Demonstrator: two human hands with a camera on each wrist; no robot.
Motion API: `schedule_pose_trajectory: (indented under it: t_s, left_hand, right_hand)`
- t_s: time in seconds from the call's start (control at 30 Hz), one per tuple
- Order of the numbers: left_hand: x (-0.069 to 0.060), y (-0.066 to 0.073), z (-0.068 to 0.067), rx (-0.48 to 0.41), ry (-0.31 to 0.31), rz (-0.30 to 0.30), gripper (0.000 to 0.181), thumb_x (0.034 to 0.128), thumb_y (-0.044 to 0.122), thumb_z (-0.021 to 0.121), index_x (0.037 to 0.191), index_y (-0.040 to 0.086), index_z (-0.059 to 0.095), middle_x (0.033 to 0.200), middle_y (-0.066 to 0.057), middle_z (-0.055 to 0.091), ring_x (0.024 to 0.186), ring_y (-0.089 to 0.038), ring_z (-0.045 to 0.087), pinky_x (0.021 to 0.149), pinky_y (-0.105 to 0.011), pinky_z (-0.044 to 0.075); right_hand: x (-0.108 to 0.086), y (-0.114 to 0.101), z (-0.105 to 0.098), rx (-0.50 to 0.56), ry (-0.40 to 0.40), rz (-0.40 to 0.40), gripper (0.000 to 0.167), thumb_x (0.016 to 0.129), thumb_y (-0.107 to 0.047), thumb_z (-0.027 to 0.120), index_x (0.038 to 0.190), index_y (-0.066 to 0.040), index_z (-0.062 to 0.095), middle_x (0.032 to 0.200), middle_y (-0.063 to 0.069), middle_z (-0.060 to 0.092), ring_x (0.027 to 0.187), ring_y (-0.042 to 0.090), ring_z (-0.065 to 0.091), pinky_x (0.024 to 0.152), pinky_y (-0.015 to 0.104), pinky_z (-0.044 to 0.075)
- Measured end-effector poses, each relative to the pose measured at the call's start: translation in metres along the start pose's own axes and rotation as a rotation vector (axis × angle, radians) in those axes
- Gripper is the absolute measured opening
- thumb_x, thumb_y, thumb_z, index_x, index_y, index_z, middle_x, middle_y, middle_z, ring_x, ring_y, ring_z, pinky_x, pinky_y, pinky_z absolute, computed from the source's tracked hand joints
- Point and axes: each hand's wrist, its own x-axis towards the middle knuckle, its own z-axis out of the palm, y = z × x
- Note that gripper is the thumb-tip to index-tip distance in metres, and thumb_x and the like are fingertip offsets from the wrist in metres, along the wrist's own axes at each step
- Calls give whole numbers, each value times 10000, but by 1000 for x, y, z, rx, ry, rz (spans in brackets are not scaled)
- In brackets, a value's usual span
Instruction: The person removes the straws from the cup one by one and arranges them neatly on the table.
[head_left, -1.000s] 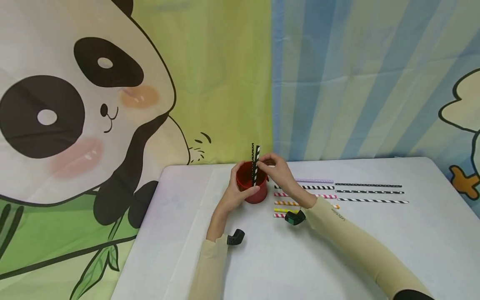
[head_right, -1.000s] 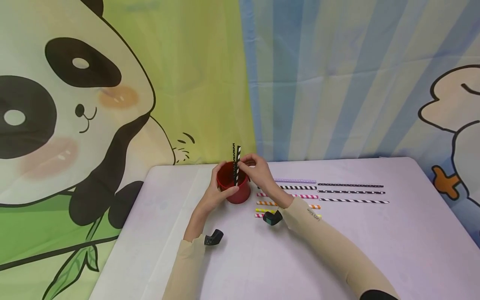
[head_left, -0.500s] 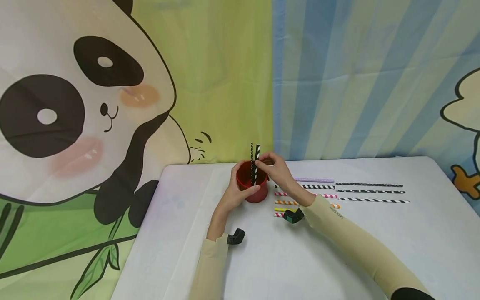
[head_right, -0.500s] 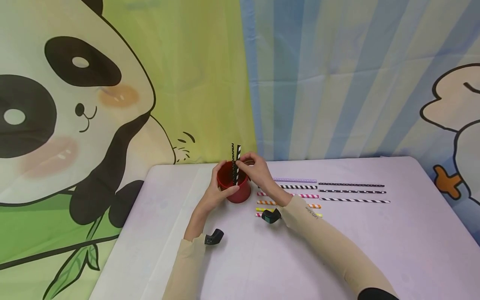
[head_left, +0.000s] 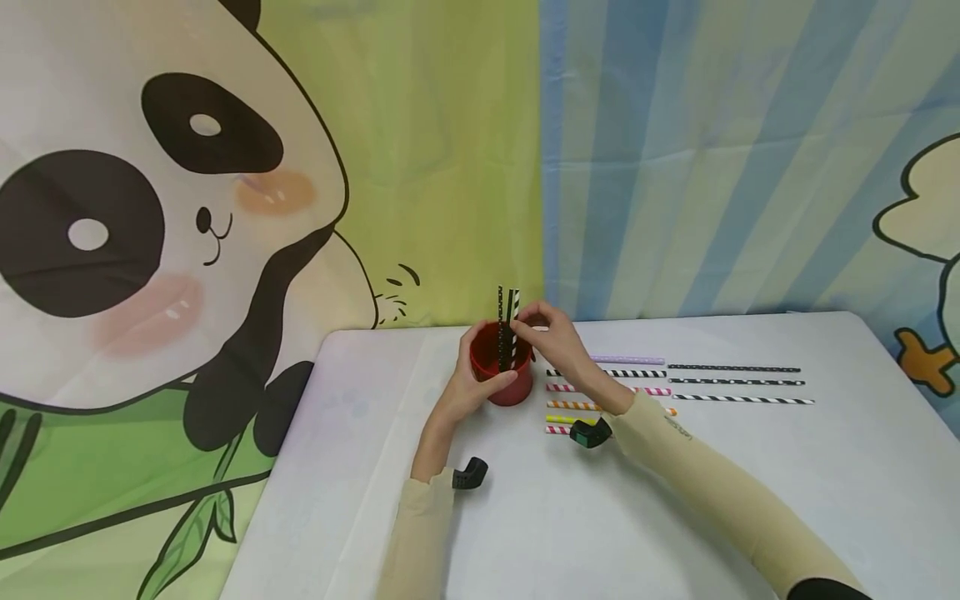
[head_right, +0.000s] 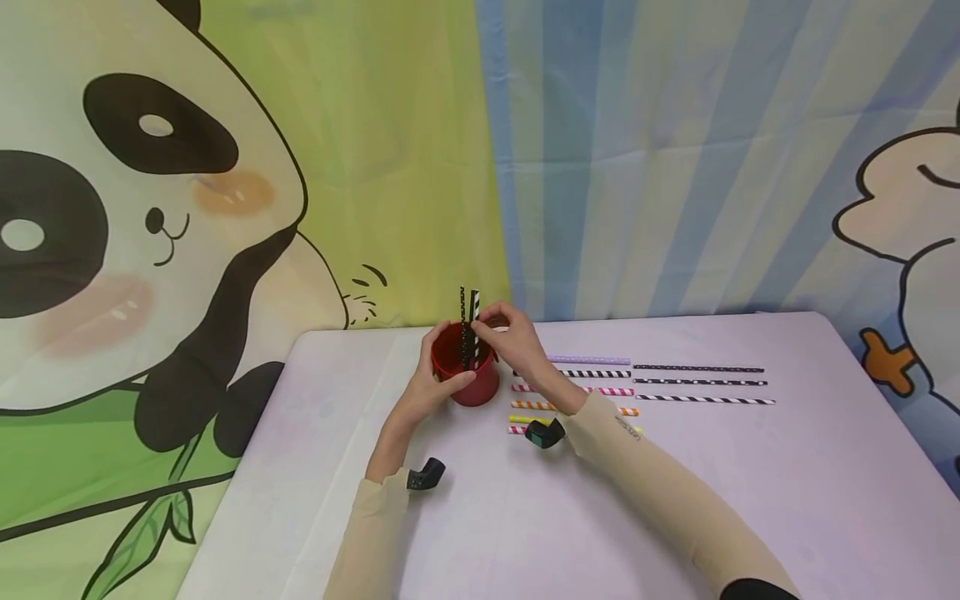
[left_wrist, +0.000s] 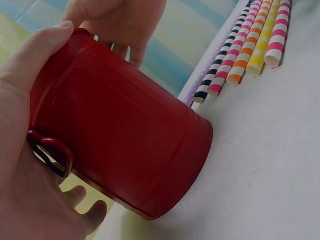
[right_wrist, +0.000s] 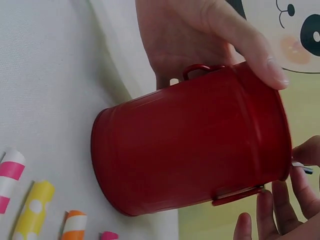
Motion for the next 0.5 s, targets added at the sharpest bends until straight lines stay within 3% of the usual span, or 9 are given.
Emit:
schedule_pose_trajectory:
  t_s: [0.23, 0.5]
  left_hand:
    - [-2, 1, -1, 19, 14, -13, 965, 846, 258, 797, 1564, 319, 156, 1525, -43, 372, 1410, -261, 372, 1118, -525, 422]
    - [-1, 2, -1, 27, 15, -25, 961, 838, 304, 807, 1551, 358, 165, 1506, -4, 378, 1396, -219, 374, 1113, -509, 431]
  right_hand:
    - [-6, -13, 0, 25, -8, -90, 224, 952, -185, 689, 1072, -7, 622, 1134, 171, 638, 1124, 326, 616, 998, 488, 520]
    - [-31, -60, -7, -16, -24, -162, 162, 961, -117, 649, 1059, 5, 605, 1106, 165, 630, 1120, 345, 624, 1020, 506, 509]
